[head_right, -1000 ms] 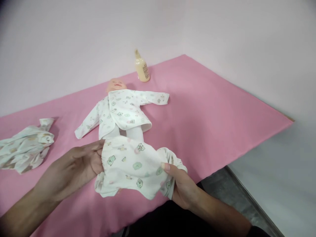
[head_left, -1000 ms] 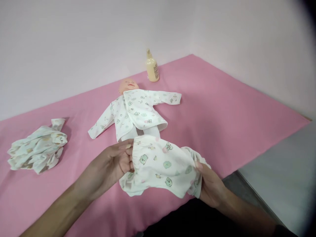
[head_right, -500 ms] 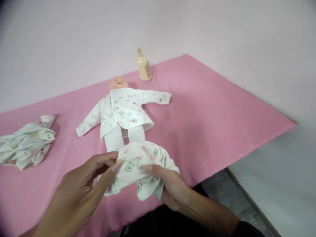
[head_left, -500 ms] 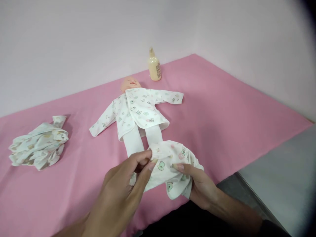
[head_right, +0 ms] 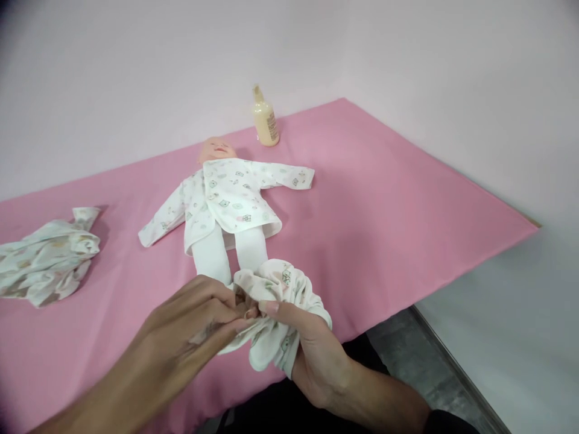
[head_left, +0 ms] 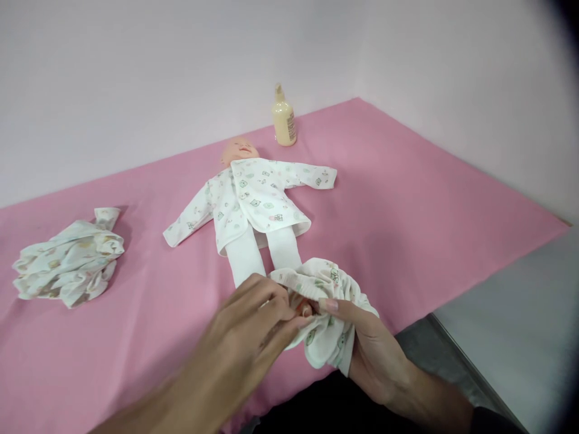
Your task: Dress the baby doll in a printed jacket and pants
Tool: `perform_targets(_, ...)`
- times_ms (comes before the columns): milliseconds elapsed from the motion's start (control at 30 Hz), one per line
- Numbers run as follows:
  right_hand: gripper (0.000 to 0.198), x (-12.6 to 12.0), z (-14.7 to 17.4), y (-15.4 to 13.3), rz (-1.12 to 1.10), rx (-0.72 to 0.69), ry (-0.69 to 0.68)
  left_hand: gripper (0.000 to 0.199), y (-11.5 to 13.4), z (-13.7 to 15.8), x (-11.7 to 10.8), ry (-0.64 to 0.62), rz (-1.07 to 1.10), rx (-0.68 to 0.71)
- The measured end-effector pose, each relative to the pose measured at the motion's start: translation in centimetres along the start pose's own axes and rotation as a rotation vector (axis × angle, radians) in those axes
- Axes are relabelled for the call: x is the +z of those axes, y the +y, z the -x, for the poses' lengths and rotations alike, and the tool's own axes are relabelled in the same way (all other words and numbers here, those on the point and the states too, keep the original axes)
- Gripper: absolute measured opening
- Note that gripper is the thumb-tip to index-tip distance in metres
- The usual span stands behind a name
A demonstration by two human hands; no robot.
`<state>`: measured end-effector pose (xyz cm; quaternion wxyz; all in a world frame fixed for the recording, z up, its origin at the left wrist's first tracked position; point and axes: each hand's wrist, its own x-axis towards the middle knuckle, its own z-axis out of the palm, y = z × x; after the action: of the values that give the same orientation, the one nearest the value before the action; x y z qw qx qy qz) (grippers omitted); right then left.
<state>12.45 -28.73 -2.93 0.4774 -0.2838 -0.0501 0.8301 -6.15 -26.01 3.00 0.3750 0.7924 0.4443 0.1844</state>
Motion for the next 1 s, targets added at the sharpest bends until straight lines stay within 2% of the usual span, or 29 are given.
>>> perform_targets(100, 0.016, 0.1, 0.6, 0.4, 0.049, 0.032, 0.076, 0.02, -1.0, -1.4, -2.5, 0.032, -0.17, -0.059)
perform_targets(167, 0.019, 0.3, 1.1, 0.9, 0.077, 0.027, 0.13, 0.025, -2.1, -3.2, -3.9, 0.034, -0.328, 0.038)
perform_targets(200, 0.02, 0.4, 1.4, 1.2, 0.09, 0.018, 0.142, 0.03, -2.7, -4.2, -4.4, -0.01, -0.398, 0.132)
perform_targets(267, 0.02, 0.3, 2.0, 1.9, 0.114, 0.024, 0.138, 0.036, -3.8, -6.3, -4.7, -0.177, -0.493, 0.29)
perform_targets(367, 0.027, -0.3, 2.6, 2.8, 0.133, 0.135, 0.118, 0.04, -4.5, -8.6, -4.1, -0.419, -0.607, 0.425)
perform_targets(467, 0.029, -1.1, 2.7, 3.3, 0.123, 0.263, 0.073, 0.044, -3.9, -9.6, -3.4, -0.569, -0.718, 0.433)
perform_targets(567, 0.029, -1.7, 2.7, 3.6, 0.11, 0.324, 0.04, 0.049, -3.1, -9.9, -3.0, -0.669, -0.785, 0.381)
perform_targets(700, 0.033, -1.8, 2.8, 3.4, 0.151, 0.344, -0.015, 0.053, -3.4, -10.3, -2.4, -0.619, -0.886, 0.395)
perform_targets(833, 0.032, -1.3, 3.1, 3.1, 0.205, 0.361, -0.097, 0.045, -4.3, -10.6, -1.8, -0.524, -0.903, 0.477)
perform_targets(1000, 0.034, -1.1, 2.7, 4.1, 0.262, 0.197, -0.233, 0.048, -4.5, -10.5, -1.9, -0.496, -0.91, 0.522)
